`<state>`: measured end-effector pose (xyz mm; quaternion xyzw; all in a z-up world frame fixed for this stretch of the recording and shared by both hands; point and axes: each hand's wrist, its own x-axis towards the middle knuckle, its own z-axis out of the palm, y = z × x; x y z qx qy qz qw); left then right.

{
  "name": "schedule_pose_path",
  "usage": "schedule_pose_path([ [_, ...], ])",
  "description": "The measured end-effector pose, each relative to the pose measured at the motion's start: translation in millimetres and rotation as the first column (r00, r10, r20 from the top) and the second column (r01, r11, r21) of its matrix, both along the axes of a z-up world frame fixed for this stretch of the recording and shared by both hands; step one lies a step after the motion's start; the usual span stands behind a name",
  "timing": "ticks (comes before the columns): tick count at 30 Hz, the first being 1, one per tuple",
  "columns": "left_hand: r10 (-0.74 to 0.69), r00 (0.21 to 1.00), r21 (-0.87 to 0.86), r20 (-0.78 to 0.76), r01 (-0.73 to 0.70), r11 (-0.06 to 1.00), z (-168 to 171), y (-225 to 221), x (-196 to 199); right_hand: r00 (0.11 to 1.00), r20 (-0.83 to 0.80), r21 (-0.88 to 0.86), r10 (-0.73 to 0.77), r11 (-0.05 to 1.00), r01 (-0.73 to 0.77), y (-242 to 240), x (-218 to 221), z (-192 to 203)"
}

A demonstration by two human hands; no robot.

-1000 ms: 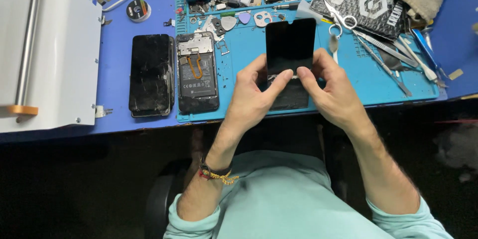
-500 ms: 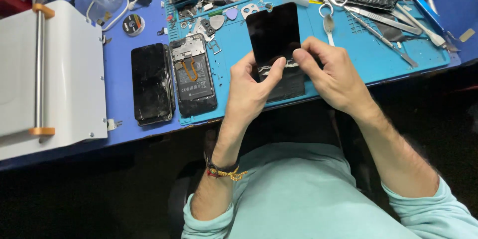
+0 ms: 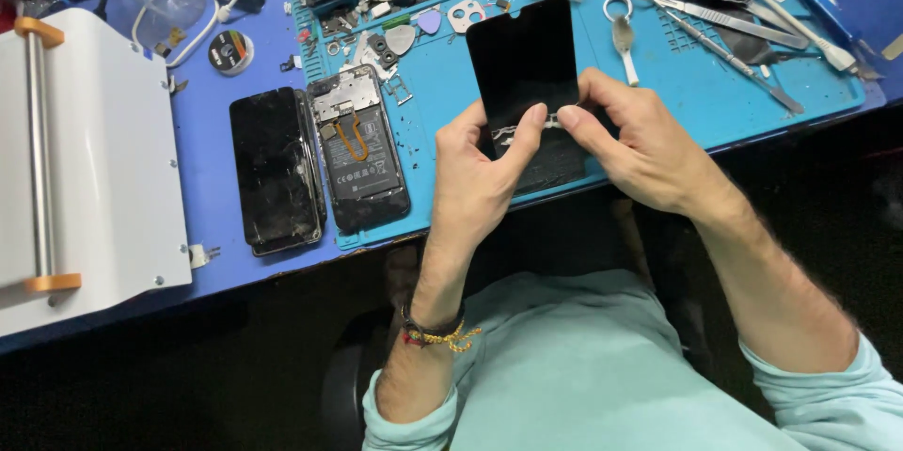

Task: Aligning a replacement screen onto a smartphone chassis during repair

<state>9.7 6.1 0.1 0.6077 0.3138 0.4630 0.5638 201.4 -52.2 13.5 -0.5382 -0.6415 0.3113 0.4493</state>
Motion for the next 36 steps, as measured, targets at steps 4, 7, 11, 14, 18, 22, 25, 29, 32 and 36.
schedule_pose_path([
  [4,0.004,1.0,-0.015,0.008,-0.004,1.0,10.2,-1.2,-2.1,0.999,-0.032,-0.002,0.007,1.0,-0.007,5.1,9.2,-13.8],
  [7,0.0,1.0,-0.038,0.015,0.0,0.999,8.1,-3.3,-2.1,1.0,-0.02,0.003,-0.016,1.0,0.016,6.6,7.1,-11.7],
  [11,0.03,0.997,-0.064,-0.068,-0.034,0.997,21.5,-3.6,-2.3,1.0,-0.012,0.0,-0.019,1.0,0.019,10.5,3.7,-13.8],
  [14,0.051,0.997,-0.092,-0.064,-0.057,0.994,30.8,-1.3,4.6,1.0,0.004,-0.011,0.01,1.0,-0.01,12.6,2.8,-1.5],
  [18,0.079,0.996,-0.116,-0.04,-0.083,0.99,24.0,-2.4,6.4,0.999,0.046,-0.048,0.024,0.999,-0.022,7.6,5.4,-7.0],
  [22,0.074,0.997,-0.059,0.0,-0.074,0.996,27.6,-1.2,4.2,1.0,-0.01,-0.059,-0.006,0.998,0.006,6.6,18.0,-26.4],
  [25,0.069,0.998,-0.012,-0.001,-0.069,0.998,25.8,-0.5,4.3,0.996,-0.082,-0.051,-0.046,0.998,0.042,10.9,18.0,-25.1],
  [29,0.077,0.997,0.032,-0.011,-0.077,0.997,28.9,-4.5,0.8,0.984,-0.098,0.031,-0.151,0.987,0.155,9.9,2.9,-4.8],
  [32,0.075,0.992,0.014,-0.098,-0.074,0.997,41.1,-7.0,-0.3,0.984,-0.086,0.013,-0.154,0.988,0.155,5.9,2.7,-2.7],
  [36,0.079,0.979,-0.085,-0.188,-0.096,0.992,46.0,-6.3,2.9,0.992,-0.053,-0.035,-0.113,0.993,0.111,4.2,4.9,-1.0],
])
